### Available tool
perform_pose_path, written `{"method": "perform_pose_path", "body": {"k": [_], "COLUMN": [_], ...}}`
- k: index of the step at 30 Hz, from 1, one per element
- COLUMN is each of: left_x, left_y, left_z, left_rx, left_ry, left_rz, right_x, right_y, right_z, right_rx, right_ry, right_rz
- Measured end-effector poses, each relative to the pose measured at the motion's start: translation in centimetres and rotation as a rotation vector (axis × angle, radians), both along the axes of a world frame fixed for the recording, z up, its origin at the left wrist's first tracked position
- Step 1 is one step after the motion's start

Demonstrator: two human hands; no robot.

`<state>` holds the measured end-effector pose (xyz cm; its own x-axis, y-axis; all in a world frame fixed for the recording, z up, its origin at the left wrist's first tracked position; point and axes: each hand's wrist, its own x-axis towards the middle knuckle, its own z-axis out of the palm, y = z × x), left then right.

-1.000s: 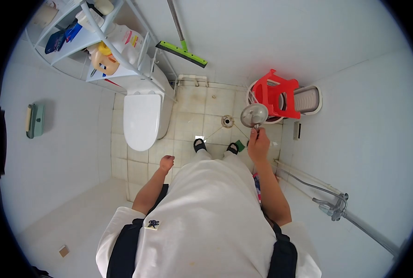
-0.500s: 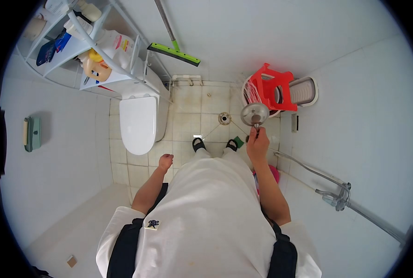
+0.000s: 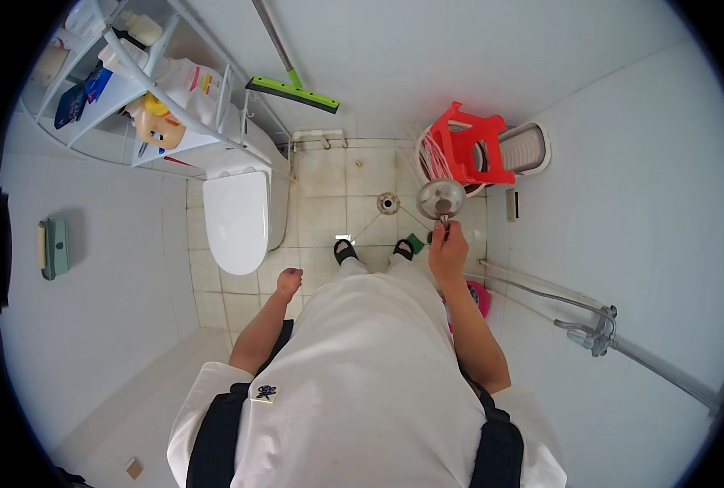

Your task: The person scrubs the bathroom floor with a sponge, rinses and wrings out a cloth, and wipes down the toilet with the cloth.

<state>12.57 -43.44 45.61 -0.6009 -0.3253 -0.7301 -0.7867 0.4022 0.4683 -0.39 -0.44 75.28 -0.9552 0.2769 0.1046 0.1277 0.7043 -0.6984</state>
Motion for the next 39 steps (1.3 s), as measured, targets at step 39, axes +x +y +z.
{"method": "perform_pose_path", "body": {"k": [39], "left_x": [-2.2], "left_y": [-3.0], "left_z": [-0.7], "left_rx": [0.011], "left_ry": [-0.016], "left_rz": [-0.221], "right_x": [13.3], "right_y": [-1.4], "right_z": [-2.2], "right_rx": [-0.079], "right_ry": [-0.143], "right_rz": [-0.004]}}
